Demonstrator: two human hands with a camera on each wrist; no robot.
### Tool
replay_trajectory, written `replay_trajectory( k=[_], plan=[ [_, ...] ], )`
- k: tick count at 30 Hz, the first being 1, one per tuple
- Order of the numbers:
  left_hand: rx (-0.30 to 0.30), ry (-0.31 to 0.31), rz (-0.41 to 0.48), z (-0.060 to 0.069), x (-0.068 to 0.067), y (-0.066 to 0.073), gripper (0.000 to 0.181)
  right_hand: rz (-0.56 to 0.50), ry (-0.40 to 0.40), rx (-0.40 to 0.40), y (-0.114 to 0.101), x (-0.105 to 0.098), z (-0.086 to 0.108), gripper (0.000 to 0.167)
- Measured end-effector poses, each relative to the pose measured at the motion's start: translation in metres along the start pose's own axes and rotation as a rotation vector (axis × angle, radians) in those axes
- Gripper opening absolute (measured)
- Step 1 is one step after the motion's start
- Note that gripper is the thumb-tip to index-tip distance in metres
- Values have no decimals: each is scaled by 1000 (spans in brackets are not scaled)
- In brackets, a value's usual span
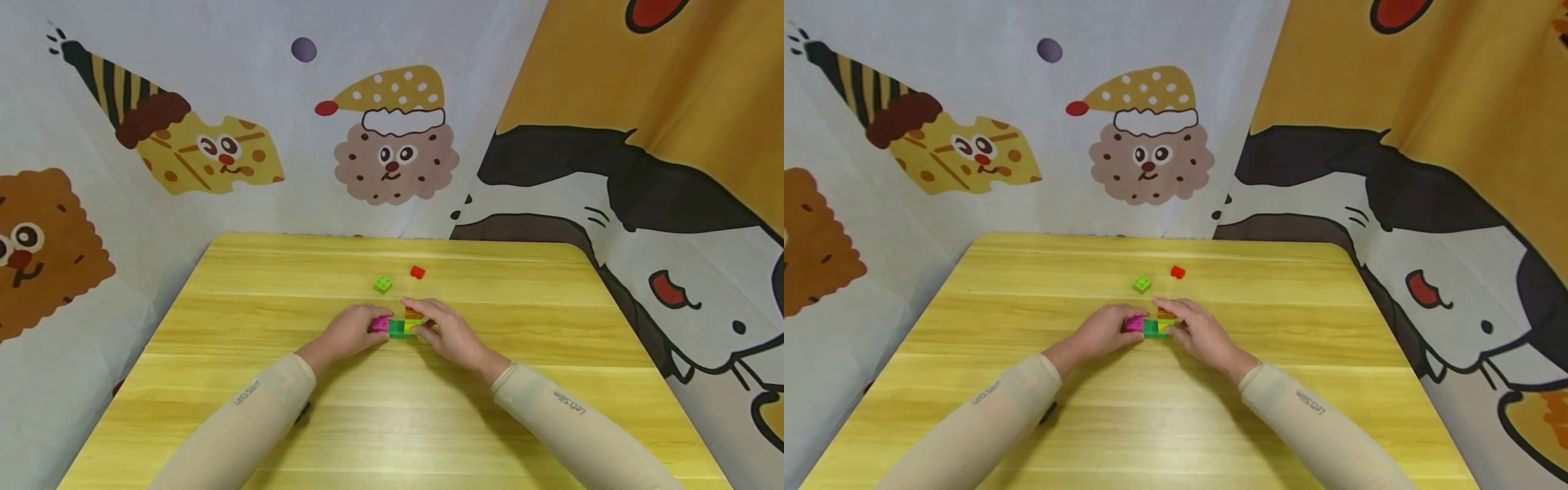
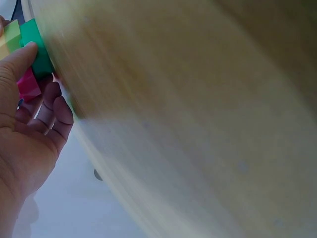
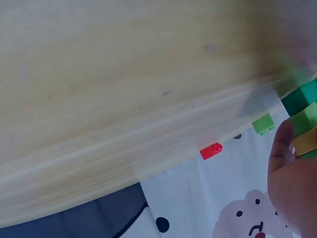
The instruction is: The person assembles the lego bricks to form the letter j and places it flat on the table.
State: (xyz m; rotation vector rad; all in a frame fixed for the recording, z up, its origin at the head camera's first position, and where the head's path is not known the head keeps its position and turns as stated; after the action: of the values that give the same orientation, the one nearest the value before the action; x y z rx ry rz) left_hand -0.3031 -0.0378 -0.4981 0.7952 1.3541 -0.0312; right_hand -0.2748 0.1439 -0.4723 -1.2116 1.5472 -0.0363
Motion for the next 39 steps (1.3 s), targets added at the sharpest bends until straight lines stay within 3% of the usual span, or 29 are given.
replay_trajectory(
  k=[21,31,35,39],
  plan=[
    [-8,-2,-1,1,-1,1,49,-10,10,-16,-4,-2,-1,67],
    [-2,-3,3,1,-2,0,49,1,16,-22,-4,-2,0,75],
    [9,-1,-12,0,-1,0,48,3,17,-3,-2,-2,0,78],
    [14,1,-15,-1,0,0,48,-17,-14,75,4,-2,1,85]
  ],
)
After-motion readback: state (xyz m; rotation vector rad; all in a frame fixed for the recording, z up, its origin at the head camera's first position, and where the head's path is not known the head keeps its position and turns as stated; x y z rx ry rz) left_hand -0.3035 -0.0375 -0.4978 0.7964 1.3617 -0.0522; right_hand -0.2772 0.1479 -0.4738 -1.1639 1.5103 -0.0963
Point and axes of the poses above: each hand's wrist, its own z-axis away from the middle knuckle, its own x-axis out of the palm, y = z × x, the point moved 7 cm from there along -z, towards the middle knuckle, and after that the axes turned 3 degrees about -z, right-handed, at the moved point
